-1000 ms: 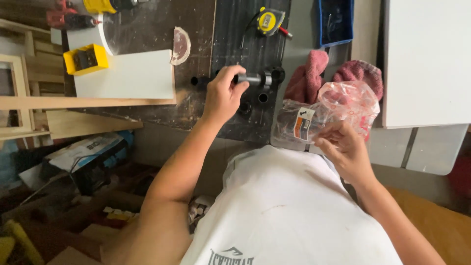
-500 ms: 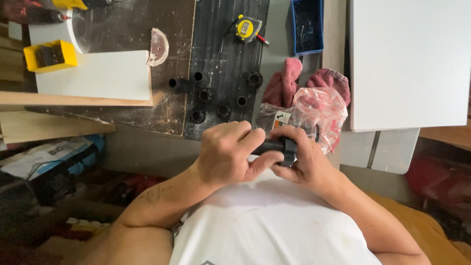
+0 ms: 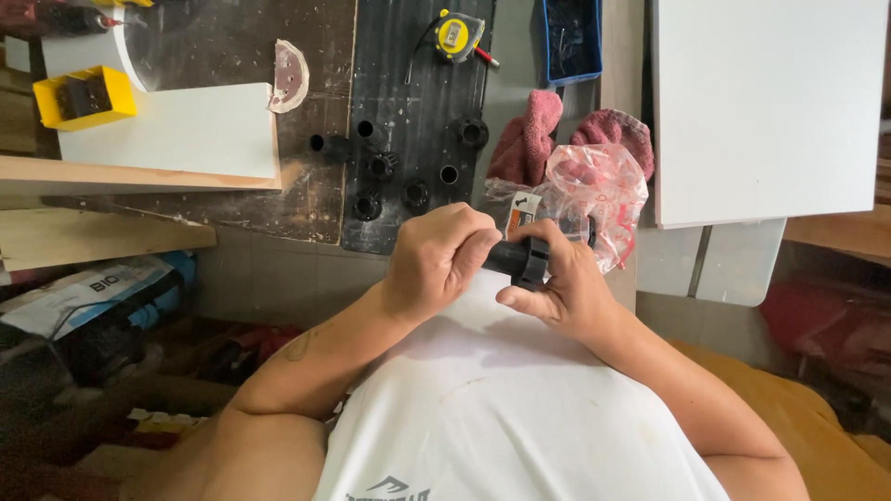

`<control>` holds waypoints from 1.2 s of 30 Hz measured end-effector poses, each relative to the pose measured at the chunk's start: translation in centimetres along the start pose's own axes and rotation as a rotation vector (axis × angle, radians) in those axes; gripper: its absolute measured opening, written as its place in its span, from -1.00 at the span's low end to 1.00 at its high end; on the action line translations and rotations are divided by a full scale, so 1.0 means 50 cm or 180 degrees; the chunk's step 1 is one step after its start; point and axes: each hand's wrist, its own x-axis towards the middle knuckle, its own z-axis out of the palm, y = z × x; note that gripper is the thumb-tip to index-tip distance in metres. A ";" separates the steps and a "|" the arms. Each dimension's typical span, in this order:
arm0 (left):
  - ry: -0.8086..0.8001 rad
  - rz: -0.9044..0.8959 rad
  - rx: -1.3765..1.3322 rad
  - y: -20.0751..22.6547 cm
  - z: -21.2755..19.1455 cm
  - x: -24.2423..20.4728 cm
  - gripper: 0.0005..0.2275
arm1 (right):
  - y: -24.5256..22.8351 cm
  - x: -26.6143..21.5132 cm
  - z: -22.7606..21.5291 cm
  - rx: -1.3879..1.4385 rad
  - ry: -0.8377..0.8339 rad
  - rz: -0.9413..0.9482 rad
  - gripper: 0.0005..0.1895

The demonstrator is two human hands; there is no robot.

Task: The person removes various black plastic components from a clear plastic bag and handles them one by one at a workbench to check their features.

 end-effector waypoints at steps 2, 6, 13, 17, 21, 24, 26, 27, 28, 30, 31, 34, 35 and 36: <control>0.0014 0.0213 0.0128 -0.008 0.005 -0.012 -0.69 | -0.024 0.008 -0.004 0.0213 0.0013 0.0140 -0.29; -0.0024 0.0546 0.0387 0.014 0.009 -0.008 -0.74 | -0.047 0.009 0.009 0.0237 0.0150 0.0373 -0.51; 0.0187 -0.0144 -0.0257 -0.003 0.024 -0.040 -0.66 | -0.016 0.023 0.007 0.1686 0.0265 0.1183 -0.21; 0.0241 -0.0679 -0.0390 -0.021 0.022 -0.050 -0.62 | -0.059 0.018 0.005 0.0418 0.0205 0.0158 -0.20; 0.0065 -0.1818 -0.1228 -0.044 0.052 -0.074 -0.52 | -0.051 0.004 0.030 -0.0283 0.0050 0.0161 -0.13; 0.0349 -0.3435 -0.2425 -0.046 0.079 -0.105 -0.62 | -0.070 0.012 0.036 -0.0303 -0.0053 0.0326 -0.17; 0.0325 -0.3565 -0.2670 -0.068 0.091 -0.129 -0.61 | -0.072 0.013 0.034 -0.0310 -0.0070 0.0286 -0.15; 0.0324 -0.3665 -0.2941 -0.080 0.099 -0.140 -0.61 | -0.071 0.015 0.030 -0.0349 -0.0105 0.0226 -0.12; 0.0323 -0.3667 -0.2938 -0.060 0.089 -0.122 -0.61 | -0.070 0.017 0.032 -0.0346 -0.0104 0.0227 -0.12; 0.0354 -0.3605 -0.2173 -0.018 0.072 -0.086 -0.65 | -0.068 0.021 0.032 -0.0798 0.0487 -0.0905 0.13; 0.0382 -0.3616 -0.2158 -0.029 0.081 -0.101 -0.65 | -0.080 0.027 0.032 -0.0775 0.0467 -0.0910 0.13; -0.0229 -0.2084 -0.0759 -0.051 0.089 -0.124 -0.61 | -0.088 0.041 0.037 -0.1089 0.0427 -0.1506 -0.08; -0.0212 -0.2174 -0.1070 -0.047 0.089 -0.118 -0.59 | -0.070 0.036 0.032 -0.0701 0.0332 -0.1165 -0.04; -0.0193 -0.2260 -0.1382 -0.044 0.091 -0.112 -0.56 | -0.051 0.031 0.027 -0.0317 0.0233 -0.0821 0.01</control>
